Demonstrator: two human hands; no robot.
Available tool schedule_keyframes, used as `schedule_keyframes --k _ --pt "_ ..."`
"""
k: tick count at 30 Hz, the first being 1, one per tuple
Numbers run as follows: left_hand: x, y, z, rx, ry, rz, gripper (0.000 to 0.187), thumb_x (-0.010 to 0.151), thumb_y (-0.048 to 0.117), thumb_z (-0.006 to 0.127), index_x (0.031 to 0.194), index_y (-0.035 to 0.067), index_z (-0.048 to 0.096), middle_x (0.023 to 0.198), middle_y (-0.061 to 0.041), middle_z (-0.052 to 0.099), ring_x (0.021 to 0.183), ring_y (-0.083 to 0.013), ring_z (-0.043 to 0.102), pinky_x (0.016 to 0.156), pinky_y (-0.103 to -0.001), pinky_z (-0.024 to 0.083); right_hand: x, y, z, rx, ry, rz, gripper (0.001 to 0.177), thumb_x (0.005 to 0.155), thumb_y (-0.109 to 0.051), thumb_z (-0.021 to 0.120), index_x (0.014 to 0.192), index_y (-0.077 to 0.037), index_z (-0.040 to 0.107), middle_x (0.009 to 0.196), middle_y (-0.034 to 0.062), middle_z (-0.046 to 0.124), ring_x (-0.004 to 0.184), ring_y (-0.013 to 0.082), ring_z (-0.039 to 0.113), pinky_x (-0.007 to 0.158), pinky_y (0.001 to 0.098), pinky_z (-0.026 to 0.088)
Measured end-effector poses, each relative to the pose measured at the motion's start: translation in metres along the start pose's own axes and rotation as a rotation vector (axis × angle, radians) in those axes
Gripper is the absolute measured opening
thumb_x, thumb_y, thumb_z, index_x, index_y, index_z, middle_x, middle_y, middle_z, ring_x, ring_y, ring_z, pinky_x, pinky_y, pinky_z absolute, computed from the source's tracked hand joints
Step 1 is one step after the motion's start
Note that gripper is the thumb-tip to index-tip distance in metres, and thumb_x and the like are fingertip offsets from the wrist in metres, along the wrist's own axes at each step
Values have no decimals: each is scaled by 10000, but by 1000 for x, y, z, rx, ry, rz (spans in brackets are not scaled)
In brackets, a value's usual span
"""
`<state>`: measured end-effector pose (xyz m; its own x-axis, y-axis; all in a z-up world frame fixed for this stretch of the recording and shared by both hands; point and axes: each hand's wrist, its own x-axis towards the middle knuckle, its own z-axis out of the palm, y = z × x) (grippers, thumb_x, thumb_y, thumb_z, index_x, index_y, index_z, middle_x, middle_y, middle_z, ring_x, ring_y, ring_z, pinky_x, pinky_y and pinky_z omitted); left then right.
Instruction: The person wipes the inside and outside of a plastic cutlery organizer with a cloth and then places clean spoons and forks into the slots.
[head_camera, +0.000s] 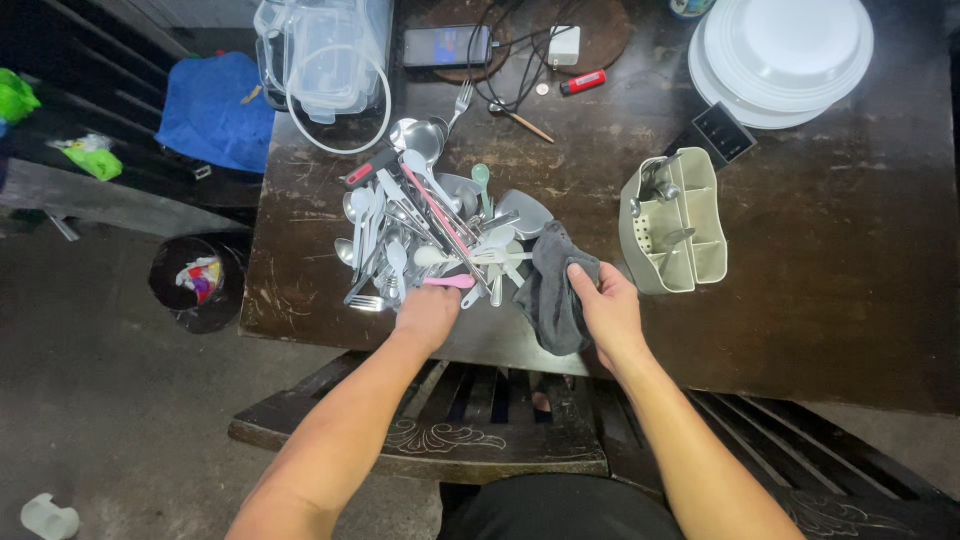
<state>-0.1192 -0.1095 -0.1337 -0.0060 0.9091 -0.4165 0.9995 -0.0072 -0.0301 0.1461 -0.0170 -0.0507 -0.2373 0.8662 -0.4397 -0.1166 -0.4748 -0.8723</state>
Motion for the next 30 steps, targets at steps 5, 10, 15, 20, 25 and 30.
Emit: schedule_keyframes --k 5,10,15,20,25,30 --pt "-8 12 -15 -116 -50 236 205 797 84 649 1002 67 648 1012 -128 734 986 -321 700 813 -459 559 3 6 -1 -14 -1 -11 243 990 -165 651 1142 22 680 1056 62 749 909 94 670 816 258 534" --pt "-4 17 -14 -13 -16 198 178 842 98 640 1017 70 658 1001 -149 725 988 -322 704 791 -453 567 6 12 -3 -38 16 -41 234 988 -168 665 1123 22 694 1025 63 751 882 99 671 795 260 534" --pt "1 19 3 173 -35 4 133 912 159 618 999 133 714 996 -78 745 972 -260 722 756 -433 537 6 11 -1 -29 26 -25 249 976 -170 666 1134 20 690 1025 57 755 880 92 678 796 259 542" --pt "8 24 5 213 -30 -210 141 912 174 610 1005 142 710 949 -60 750 902 -229 731 663 -430 544 8 15 -4 -13 20 -23 269 975 -168 676 1160 28 687 1022 58 750 871 96 672 792 260 542" --pt "11 17 12 149 -43 -136 122 926 154 612 1002 126 703 914 -75 768 877 -243 747 721 -407 540 8 14 -4 -21 8 -7 274 975 -172 673 1163 28 684 1030 52 749 873 89 670 794 252 541" --pt "6 9 9 155 -19 5 147 883 135 641 1023 103 667 906 -84 761 893 -251 737 759 -393 542 7 15 -3 -37 11 9 272 973 -170 673 1153 34 680 1025 56 746 867 91 668 780 261 544"
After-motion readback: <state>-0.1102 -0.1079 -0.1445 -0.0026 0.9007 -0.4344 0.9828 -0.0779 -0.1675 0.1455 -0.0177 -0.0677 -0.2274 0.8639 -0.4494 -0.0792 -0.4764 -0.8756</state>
